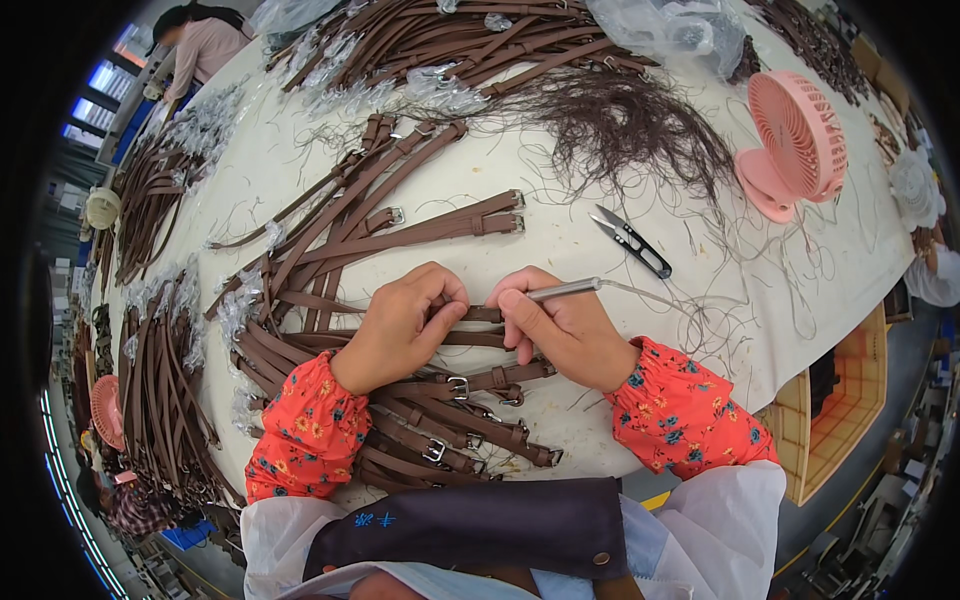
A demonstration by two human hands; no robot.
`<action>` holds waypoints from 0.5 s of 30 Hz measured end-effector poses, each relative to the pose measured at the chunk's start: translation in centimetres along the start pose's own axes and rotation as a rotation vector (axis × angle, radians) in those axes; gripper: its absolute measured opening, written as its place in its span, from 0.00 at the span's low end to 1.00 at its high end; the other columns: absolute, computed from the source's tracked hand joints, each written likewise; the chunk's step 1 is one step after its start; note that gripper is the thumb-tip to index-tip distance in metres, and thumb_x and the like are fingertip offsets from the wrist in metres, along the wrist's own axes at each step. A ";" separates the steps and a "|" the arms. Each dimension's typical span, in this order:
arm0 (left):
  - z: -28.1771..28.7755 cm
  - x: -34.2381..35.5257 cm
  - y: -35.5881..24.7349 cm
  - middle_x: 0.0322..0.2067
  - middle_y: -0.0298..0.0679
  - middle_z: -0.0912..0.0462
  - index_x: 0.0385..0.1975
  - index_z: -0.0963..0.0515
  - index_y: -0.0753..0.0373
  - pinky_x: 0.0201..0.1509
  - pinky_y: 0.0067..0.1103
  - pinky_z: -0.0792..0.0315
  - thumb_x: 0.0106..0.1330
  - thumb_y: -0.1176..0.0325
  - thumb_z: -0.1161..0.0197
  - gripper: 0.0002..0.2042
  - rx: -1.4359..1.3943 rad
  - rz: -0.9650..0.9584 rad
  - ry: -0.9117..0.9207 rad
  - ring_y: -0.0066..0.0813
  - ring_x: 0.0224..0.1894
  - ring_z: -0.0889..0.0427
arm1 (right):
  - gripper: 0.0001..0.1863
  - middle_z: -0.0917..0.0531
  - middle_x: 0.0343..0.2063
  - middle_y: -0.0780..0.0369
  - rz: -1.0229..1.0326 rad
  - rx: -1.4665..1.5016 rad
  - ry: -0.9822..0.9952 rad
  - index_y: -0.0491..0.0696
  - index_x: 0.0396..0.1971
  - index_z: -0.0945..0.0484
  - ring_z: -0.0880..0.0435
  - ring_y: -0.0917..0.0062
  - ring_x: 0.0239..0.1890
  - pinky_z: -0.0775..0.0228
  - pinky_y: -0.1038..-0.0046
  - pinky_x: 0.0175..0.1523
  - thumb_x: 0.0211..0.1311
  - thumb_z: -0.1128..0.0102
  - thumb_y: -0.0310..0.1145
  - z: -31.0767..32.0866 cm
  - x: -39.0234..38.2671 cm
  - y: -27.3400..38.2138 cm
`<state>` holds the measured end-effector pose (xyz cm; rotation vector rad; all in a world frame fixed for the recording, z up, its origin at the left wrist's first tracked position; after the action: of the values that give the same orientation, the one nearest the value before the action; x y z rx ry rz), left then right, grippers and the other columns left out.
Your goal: The person is sewing brown leather belts at a workbench. They use a metal awl to pierce holes in the leather near the metal buckle and then stitch the area with thread. The person handles multiple belts, picking them up from a pile, working on them, and placing them back down.
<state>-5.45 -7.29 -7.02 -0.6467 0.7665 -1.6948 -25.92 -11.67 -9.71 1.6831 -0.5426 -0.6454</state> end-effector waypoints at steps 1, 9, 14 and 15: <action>0.0 -0.1 0.1 0.31 0.44 0.23 0.36 0.24 0.66 0.34 0.30 0.29 0.66 0.75 0.38 0.03 0.003 -0.011 -0.005 0.40 0.29 0.23 | 0.16 0.21 0.26 0.65 0.003 0.000 0.000 0.43 0.48 0.25 0.22 0.85 0.24 0.29 0.82 0.30 0.81 0.54 0.41 0.0 0.0 0.0; -0.1 -0.1 0.2 0.30 0.41 0.24 0.36 0.24 0.66 0.31 0.25 0.30 0.66 0.76 0.38 0.03 0.004 -0.006 0.003 0.32 0.27 0.24 | 0.17 0.21 0.26 0.65 -0.002 -0.010 0.003 0.43 0.48 0.25 0.22 0.85 0.25 0.29 0.82 0.30 0.81 0.55 0.42 0.0 0.0 -0.3; 0.0 -0.1 0.3 0.30 0.40 0.24 0.36 0.24 0.66 0.29 0.23 0.31 0.66 0.76 0.37 0.03 -0.052 0.035 -0.051 0.24 0.25 0.26 | 0.16 0.21 0.27 0.65 -0.002 0.011 -0.012 0.43 0.48 0.26 0.21 0.85 0.25 0.29 0.82 0.31 0.81 0.54 0.41 0.1 -0.1 -0.2; 0.0 -0.1 0.3 0.29 0.39 0.24 0.36 0.23 0.66 0.28 0.22 0.31 0.66 0.76 0.36 0.03 -0.061 0.042 -0.066 0.23 0.25 0.26 | 0.15 0.21 0.27 0.65 0.005 0.019 -0.016 0.43 0.48 0.26 0.21 0.85 0.25 0.29 0.82 0.31 0.81 0.54 0.40 0.1 -0.1 -0.1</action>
<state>-5.21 -7.25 -7.23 -0.7208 0.7817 -1.6090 -26.09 -11.65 -9.76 1.6948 -0.5654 -0.6531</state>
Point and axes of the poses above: each hand's wrist, its own x-axis towards the middle knuckle, its own z-axis out of the back of the hand, y = z × x, the point moved 3 cm from there along x, towards the middle knuckle
